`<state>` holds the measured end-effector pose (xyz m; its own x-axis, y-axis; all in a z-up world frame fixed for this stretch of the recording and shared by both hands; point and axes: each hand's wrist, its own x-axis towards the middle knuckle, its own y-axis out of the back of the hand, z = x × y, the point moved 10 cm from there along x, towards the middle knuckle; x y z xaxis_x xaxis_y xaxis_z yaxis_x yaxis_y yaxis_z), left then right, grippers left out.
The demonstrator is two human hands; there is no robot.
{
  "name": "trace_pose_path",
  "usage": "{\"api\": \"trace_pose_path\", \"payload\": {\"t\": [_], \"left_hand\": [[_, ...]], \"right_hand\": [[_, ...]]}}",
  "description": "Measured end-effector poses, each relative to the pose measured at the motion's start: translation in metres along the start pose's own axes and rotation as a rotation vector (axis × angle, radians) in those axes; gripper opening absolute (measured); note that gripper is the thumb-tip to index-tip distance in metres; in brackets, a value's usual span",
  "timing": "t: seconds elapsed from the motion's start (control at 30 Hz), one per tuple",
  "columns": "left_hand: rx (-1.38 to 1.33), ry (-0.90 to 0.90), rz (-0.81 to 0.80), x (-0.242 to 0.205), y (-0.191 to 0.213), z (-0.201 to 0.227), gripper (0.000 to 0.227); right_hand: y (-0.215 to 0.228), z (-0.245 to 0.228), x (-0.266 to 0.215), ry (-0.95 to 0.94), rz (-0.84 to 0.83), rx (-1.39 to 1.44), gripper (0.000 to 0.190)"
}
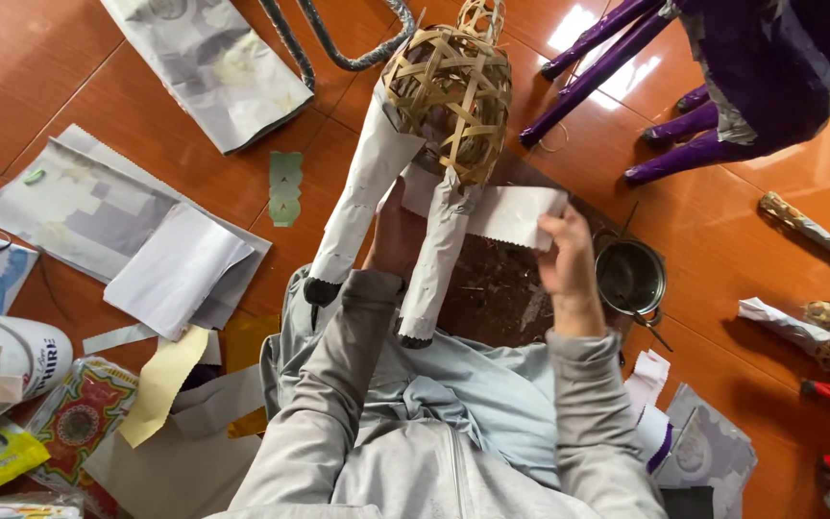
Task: Applying paper strips and glue to a giraffe-shaped frame to create a paper mache model.
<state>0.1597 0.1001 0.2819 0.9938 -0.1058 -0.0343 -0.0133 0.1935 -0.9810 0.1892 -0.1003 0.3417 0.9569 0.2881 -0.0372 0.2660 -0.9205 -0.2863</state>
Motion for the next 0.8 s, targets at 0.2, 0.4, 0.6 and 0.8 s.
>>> {"api": "trace_pose_path", "payload": {"t": [0.2, 0.4, 0.6, 0.8], "left_hand": [[0.601, -0.126, 0.341, -0.003, 0.049, 0.025, 0.048], [0.943, -0.077, 0.387, -0.007, 0.007, 0.030, 0.053], [1.199, -0.189, 0.358, -0.003, -0.009, 0.042, 0.051], [1.642, -0.408, 0.247, 0.015, 0.032, 0.028, 0.041]], "right_hand": [[-0.069, -0.049, 0.016, -0.001, -0.169, -0.259, 0.028], [-0.111, -0.053, 0.023, -0.006, -0.290, -0.374, 0.020], [-0.117, -0.050, 0.016, 0.000, -0.293, -0.440, 0.013], [-0.128, -0.057, 0.032, 0.107, -0.261, -0.554, 0.018]]}}
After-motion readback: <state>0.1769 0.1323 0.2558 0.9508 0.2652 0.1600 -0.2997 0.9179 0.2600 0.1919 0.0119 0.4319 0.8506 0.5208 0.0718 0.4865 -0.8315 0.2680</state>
